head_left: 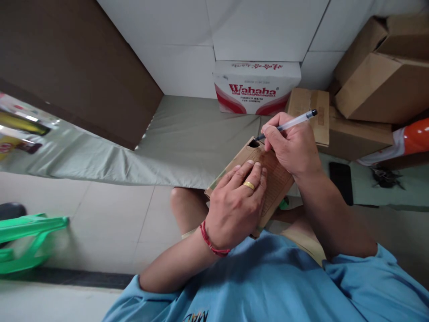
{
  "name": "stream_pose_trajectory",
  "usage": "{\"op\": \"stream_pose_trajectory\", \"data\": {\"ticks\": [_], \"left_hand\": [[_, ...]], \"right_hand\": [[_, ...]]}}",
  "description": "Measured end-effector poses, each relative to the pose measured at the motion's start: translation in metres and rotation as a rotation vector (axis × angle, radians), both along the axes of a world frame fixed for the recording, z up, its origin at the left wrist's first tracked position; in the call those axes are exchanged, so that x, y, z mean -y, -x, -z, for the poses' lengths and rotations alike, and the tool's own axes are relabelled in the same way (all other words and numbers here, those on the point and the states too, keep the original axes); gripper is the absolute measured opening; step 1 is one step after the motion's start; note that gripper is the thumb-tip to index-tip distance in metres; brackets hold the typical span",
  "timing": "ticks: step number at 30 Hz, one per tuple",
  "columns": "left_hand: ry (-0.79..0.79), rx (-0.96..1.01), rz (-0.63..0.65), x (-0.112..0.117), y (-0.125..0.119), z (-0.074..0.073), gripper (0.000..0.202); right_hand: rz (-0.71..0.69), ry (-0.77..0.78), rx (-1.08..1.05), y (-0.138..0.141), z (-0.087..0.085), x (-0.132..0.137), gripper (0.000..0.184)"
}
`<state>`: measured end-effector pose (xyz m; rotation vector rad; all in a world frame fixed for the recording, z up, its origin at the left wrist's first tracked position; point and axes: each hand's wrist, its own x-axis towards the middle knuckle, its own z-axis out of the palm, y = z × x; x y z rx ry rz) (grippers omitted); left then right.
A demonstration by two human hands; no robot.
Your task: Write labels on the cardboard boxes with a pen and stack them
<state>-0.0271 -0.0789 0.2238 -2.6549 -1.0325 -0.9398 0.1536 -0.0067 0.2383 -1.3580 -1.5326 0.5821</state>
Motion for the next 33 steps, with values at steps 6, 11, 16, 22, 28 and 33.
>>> {"op": "stream_pose_trajectory", "data": {"ticks": [6,11,16,22,28,33], "left_hand": [[0.008,0.007,0.003,0.0005,0.0,-0.0002,0.027],[0.008,0.007,-0.005,0.0009,-0.0003,0.0003,0.028],[0.009,0.004,-0.004,0.0005,-0.0003,0.0009,0.028],[0.014,0.005,-0.01,0.0007,-0.0005,0.0021,0.028],[0.015,0.017,-0.005,0.0004,-0.0007,0.0004,0.027],[0.023,0.017,-0.005,0.0006,-0.0003,0.0007,0.028]], "right_hand": [[0.012,-0.055,-0.019,0.0008,0.0006,0.0018,0.024],[-0.02,-0.032,0.038,0.0011,0.0,-0.0001,0.022],[0.01,-0.025,0.059,0.0008,-0.0009,0.0009,0.023],[0.057,-0.06,0.023,0.0013,-0.0018,0.0031,0.024],[0.016,-0.026,0.052,0.0001,0.0002,0.0001,0.02],[0.1,-0.046,0.055,-0.0013,0.0016,0.0023,0.026]]}}
